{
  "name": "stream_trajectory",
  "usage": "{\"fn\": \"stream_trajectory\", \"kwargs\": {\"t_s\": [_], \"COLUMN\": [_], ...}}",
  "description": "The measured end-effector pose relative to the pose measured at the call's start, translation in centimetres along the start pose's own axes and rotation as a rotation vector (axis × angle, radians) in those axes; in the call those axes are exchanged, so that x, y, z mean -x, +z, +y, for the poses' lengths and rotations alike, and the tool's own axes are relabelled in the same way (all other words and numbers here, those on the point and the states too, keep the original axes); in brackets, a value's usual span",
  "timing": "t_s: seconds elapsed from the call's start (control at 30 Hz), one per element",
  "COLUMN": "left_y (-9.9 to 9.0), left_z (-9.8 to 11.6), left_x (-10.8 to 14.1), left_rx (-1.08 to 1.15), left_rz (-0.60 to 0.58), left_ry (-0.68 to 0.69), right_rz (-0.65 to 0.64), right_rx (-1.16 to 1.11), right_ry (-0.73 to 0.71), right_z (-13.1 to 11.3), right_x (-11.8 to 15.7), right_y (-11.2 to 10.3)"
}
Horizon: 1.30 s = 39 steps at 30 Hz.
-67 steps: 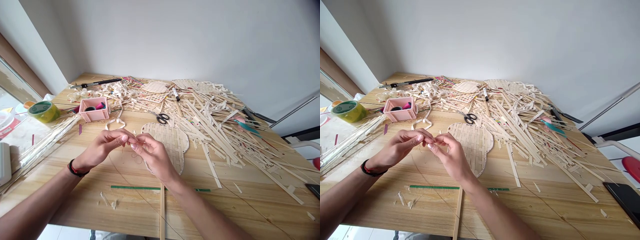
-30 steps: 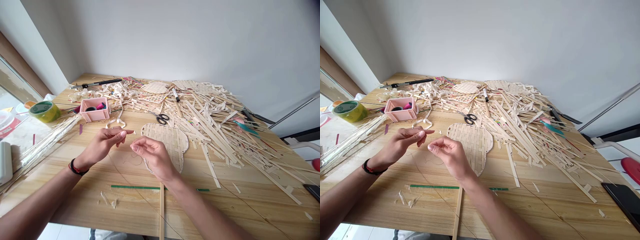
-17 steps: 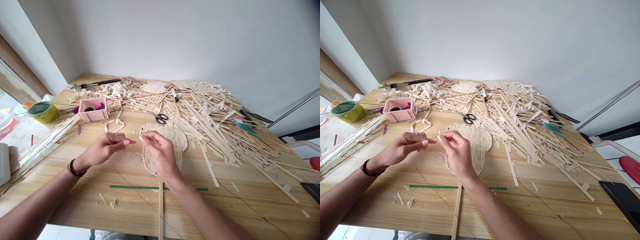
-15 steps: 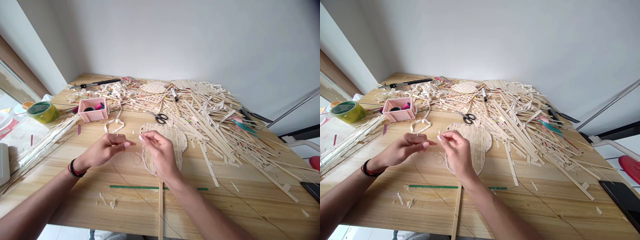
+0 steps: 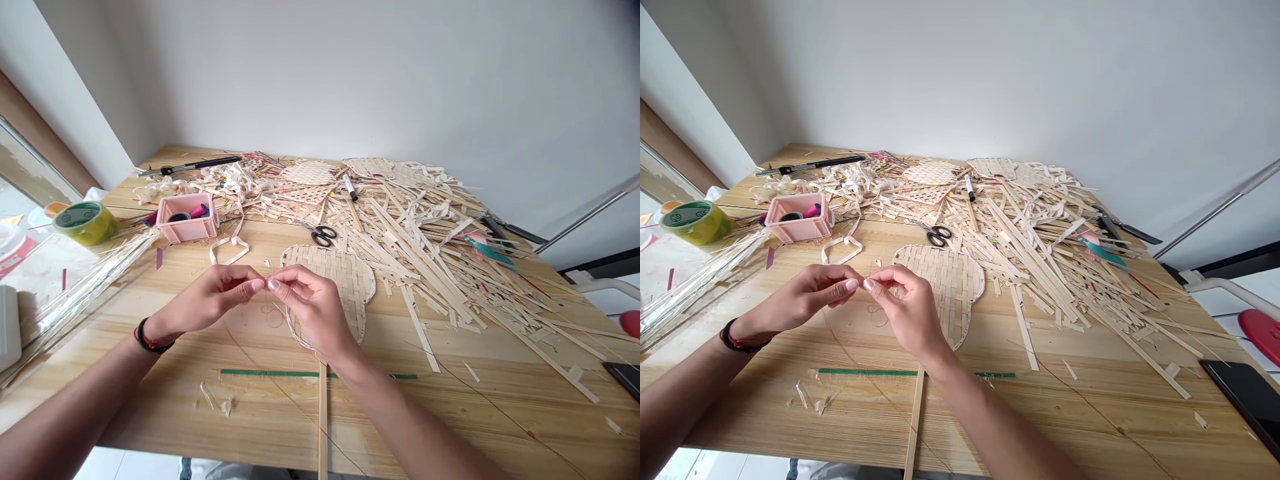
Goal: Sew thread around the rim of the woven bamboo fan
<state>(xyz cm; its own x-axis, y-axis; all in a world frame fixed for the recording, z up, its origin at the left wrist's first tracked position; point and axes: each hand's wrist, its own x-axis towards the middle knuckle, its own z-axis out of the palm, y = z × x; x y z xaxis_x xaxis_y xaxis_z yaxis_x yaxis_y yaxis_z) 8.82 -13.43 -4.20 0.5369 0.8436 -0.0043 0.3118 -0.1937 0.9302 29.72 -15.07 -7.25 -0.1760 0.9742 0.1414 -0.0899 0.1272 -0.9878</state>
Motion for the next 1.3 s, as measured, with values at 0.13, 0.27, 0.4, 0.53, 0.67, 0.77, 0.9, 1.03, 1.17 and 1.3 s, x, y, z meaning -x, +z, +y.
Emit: {"fn": "stream_trajectory", "kwargs": {"t_s": [0.13, 0.27, 0.4, 0.53, 0.67, 0.77, 0.9, 1.03, 1.17, 1.3], "left_y": [-0.1, -0.2, -0.3, -0.2, -0.2, 0.0, 0.5, 0.8, 0.9, 0.9], "left_z": [0.1, 0.1, -0.1, -0.1, 0.0, -0.1, -0.3, -0.3, 0.0, 0.0], "left_x": [0.1, 0.2, 0.3, 0.2, 0.2, 0.2, 0.3, 0.3, 0.3, 0.4], "left_rx": [-0.046, -0.052, -0.033, 0.011, 0.000, -0.066, -0.141, -0.222, -0.299, -0.372], "left_rz": [0.078, 0.130, 0.217, 0.350, 0.425, 0.419, 0.331, 0.291, 0.290, 0.294], "left_ry": [0.004, 0.018, -0.009, -0.011, 0.024, 0.039, 0.118, 0.190, 0.254, 0.328], "right_rz": [-0.006, -0.004, 0.046, 0.129, 0.043, -0.012, 0.015, 0.110, 0.178, 0.085], "right_rx": [-0.001, 0.013, 0.007, -0.003, -0.107, -0.198, -0.311, -0.398, -0.438, -0.458], "right_ry": [0.003, -0.001, 0.023, 0.076, 0.216, 0.296, 0.367, 0.417, 0.455, 0.499], "right_z": [0.0, -0.1, 0.1, 0.5, 0.7, 0.7, 0.4, 0.3, 0.3, 0.0], "right_x": [0.1, 0.0, -0.1, -0.2, -0.2, 0.0, 0.1, 0.0, -0.1, 0.0], "right_y": [0.1, 0.2, 0.1, 0.0, 0.1, 0.5, 1.0, 1.1, 1.1, 1.2]}}
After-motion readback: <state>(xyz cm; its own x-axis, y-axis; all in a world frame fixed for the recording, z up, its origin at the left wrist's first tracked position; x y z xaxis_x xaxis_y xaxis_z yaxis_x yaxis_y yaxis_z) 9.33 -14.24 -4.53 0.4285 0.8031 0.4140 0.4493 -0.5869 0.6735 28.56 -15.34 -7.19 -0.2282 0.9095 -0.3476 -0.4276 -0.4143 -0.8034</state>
